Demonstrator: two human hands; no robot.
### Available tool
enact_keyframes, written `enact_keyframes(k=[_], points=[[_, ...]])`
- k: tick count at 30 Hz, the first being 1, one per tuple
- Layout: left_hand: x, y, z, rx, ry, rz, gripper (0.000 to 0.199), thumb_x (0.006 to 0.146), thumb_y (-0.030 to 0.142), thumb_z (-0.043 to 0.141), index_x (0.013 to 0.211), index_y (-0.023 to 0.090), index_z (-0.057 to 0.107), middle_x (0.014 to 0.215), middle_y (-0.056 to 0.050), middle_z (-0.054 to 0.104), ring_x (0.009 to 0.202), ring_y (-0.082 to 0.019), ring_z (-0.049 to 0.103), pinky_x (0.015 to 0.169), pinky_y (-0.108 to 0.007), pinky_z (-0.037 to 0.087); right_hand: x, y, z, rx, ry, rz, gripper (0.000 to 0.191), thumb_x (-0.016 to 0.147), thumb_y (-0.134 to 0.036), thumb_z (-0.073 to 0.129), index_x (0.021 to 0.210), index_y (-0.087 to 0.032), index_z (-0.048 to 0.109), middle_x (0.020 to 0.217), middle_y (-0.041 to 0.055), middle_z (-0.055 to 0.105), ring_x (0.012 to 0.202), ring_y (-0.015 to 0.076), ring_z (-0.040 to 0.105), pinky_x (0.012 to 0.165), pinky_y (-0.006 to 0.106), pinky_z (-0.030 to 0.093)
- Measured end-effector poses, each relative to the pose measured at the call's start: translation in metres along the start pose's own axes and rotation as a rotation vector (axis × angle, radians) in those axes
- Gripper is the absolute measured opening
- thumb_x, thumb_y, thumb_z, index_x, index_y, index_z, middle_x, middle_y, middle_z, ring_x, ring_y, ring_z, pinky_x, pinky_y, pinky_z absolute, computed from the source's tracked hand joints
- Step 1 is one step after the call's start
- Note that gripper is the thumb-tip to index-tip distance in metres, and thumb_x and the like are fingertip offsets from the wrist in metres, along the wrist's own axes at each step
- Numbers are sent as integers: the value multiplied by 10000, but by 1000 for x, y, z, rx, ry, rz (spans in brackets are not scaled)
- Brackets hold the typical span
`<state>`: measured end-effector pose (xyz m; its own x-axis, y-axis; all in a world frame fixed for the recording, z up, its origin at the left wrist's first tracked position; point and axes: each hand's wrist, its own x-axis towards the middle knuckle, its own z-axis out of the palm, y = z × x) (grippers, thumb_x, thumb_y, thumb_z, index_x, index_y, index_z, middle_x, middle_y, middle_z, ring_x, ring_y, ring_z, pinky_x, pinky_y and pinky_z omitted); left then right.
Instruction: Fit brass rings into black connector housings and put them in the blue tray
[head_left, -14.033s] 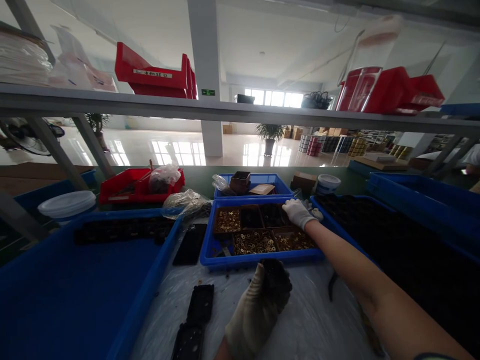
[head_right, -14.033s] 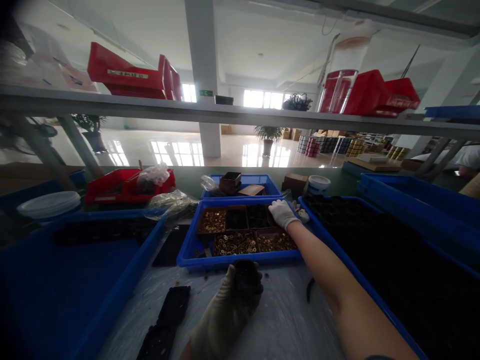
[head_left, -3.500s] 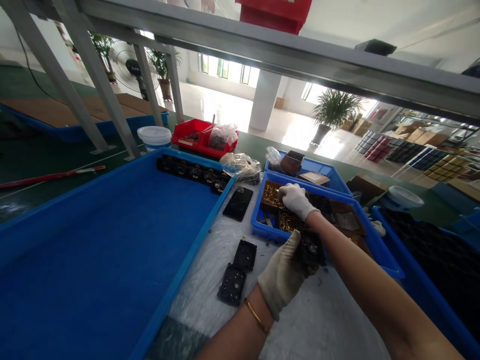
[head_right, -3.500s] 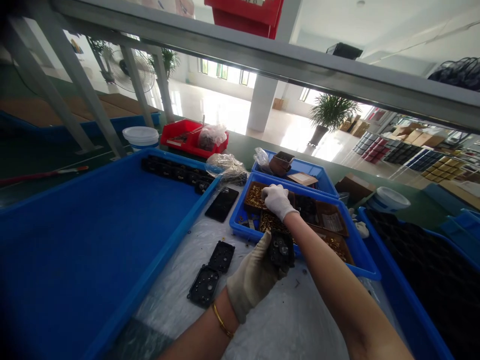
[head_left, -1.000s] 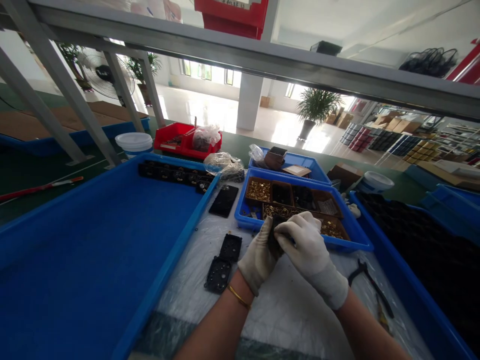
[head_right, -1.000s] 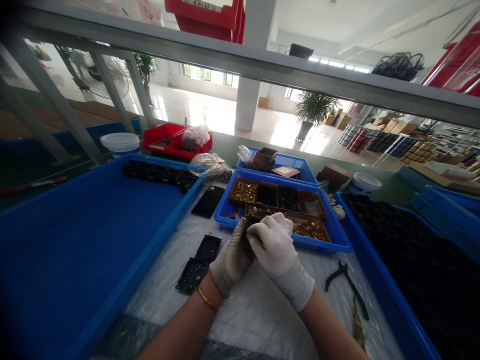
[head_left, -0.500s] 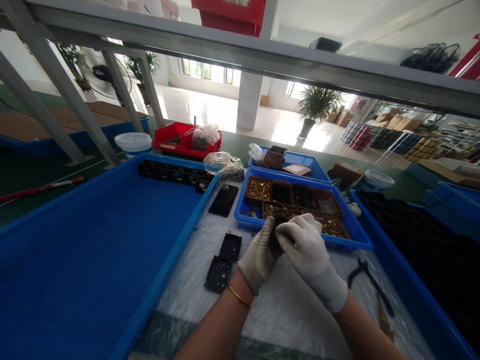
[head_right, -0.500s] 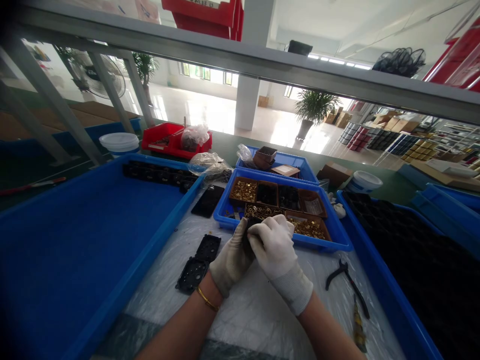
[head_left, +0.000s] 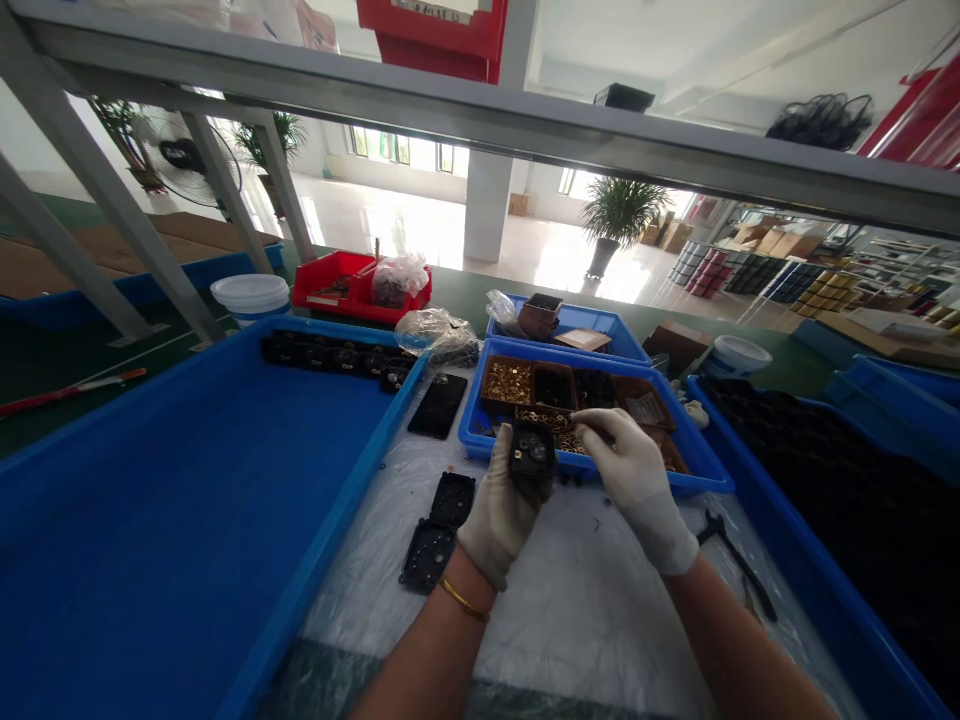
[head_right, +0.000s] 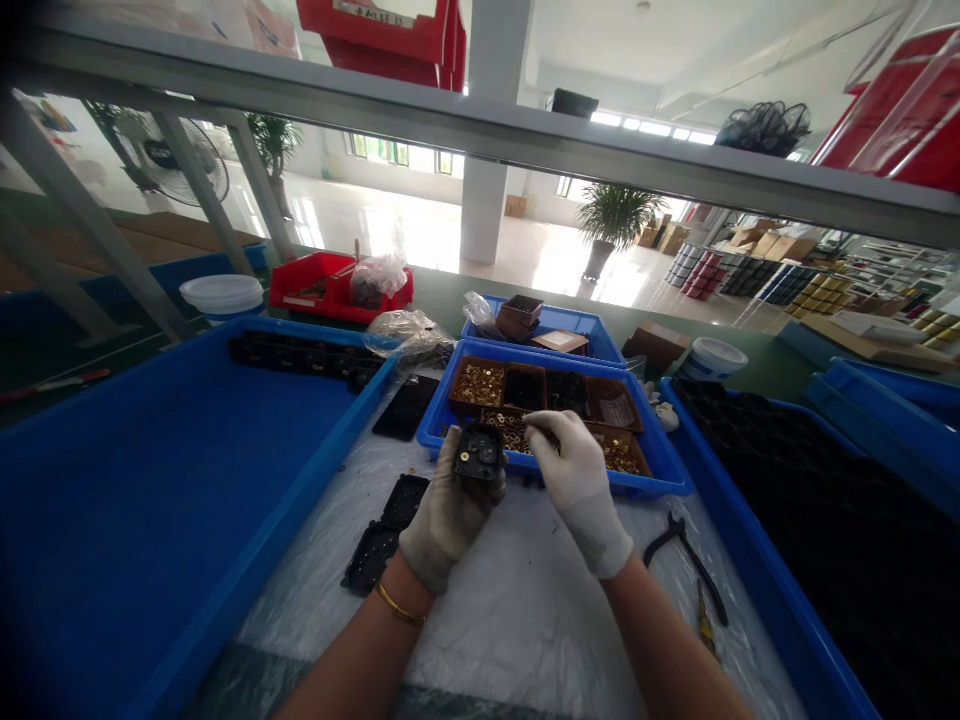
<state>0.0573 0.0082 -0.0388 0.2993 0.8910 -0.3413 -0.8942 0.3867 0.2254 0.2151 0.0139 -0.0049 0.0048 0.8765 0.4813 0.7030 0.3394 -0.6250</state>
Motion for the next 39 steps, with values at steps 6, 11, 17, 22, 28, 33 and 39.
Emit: enact_keyframes(k=[6, 11, 17, 22, 28, 33, 39], points=[[-2, 18, 4, 37, -51, 31, 576, 1092, 569, 415, 1018, 83, 713, 772, -94, 703, 545, -150, 606, 480, -247, 469, 46, 41, 5, -421, -429, 5, 237, 927, -143, 608, 1041, -219, 802, 1066, 63, 747, 1024, 212, 696, 948, 297, 507], [-1, 17, 2, 30, -39, 13, 515, 1083, 551, 472, 1118, 96, 712, 793, -89, 717, 585, -160, 636, 526, -252, 497, 63, 44, 24, -495, -561, 8, 172, 887, -179, 680, 971, -241, 817, 1033, 52, 750, 962, 217, 692, 878, 292, 487], [1, 15, 1, 16, 9, 2, 484, 1085, 528, 488, 1183, 109, 709, 833, -88, 737, 611, -164, 660, 546, -260, 510, 72, 40, 34, -453, -559, 36, 47, 810, -156, 727, 788, -193, 744, 940, 65, 738, 884, 221, 681, 810, 294, 470], [2, 10, -3, 15, -59, 34, 445, 1074, 518, 522, 1204, 137, 712, 937, -93, 762, 722, -180, 703, 609, -264, 550, 57, 39, 24, -265, -352, 102, 97, 932, -224, 602, 924, -192, 693, 962, 69, 756, 921, 211, 700, 827, 295, 520], [-1, 0, -9, 124, -370, 104, 478, 826, 432, 903, 1187, 154, 759, 1229, -99, 751, 1134, -240, 688, 953, -300, 566, 4, 26, 1, 216, -47, 217, 308, 917, -429, 664, 1119, -198, 697, 933, 64, 757, 821, 216, 719, 761, 334, 593], [-3, -4, -12, 233, -444, 133, 625, 775, 358, 957, 1332, 210, 715, 1322, -86, 717, 1231, -239, 641, 1117, -340, 459, -32, 9, -9, 392, 160, 181, 163, 870, -381, 770, 940, -234, 777, 956, 49, 735, 874, 212, 684, 789, 338, 558], [-4, -6, -17, 327, -505, 114, 641, 727, 288, 985, 1315, 258, 731, 1220, -44, 741, 1099, -186, 655, 1034, -285, 467, -49, -2, -8, 379, 0, 133, 107, 909, -346, 750, 918, -256, 806, 894, 29, 675, 852, 185, 638, 739, 304, 507]])
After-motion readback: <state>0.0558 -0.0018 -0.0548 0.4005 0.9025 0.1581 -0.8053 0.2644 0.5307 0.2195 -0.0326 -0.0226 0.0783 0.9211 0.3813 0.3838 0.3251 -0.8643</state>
